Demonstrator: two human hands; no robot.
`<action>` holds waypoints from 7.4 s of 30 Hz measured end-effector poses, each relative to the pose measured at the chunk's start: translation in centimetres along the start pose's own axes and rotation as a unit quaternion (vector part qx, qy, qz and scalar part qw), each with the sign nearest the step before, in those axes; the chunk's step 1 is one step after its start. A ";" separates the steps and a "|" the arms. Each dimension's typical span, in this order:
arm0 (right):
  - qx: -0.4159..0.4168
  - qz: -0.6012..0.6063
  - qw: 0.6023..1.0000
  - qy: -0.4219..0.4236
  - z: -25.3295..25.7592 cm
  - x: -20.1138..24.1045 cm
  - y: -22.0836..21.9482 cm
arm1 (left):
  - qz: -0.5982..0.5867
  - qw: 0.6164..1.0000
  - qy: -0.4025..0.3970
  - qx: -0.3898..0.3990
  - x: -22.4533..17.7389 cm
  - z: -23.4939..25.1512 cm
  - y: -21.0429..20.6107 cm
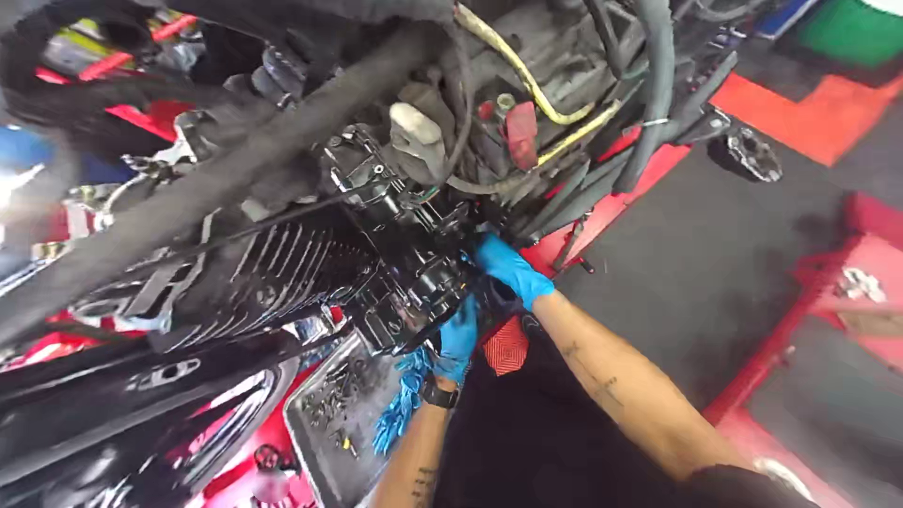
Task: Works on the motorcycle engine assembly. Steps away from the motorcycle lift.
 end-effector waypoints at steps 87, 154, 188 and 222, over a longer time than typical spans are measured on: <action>-0.217 -0.092 0.963 0.129 -2.9 3.7 -0.1 | -0.159 0.984 0.074 0.005 -0.2 0.1 -0.5; -0.029 0.366 0.927 0.077 -2.1 3.3 -0.4 | -0.157 0.977 0.141 -0.027 -1.1 -1.7 0.6; -0.006 0.428 0.900 0.087 -1.8 2.8 -0.2 | -0.318 0.940 0.122 -0.018 1.0 -1.2 -0.4; -0.009 0.447 0.893 0.058 -1.9 3.0 -0.3 | -0.303 0.942 0.143 -0.025 0.8 -1.4 -0.4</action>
Point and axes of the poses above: each hand's wrist, its own z-axis towards the middle knuckle, its own y-axis out of the back of the hand, x = y × z, the point moved 3 cm from there along z, towards the middle knuckle, and after that the axes turned 9 degrees about x, right-handed, at the moved point
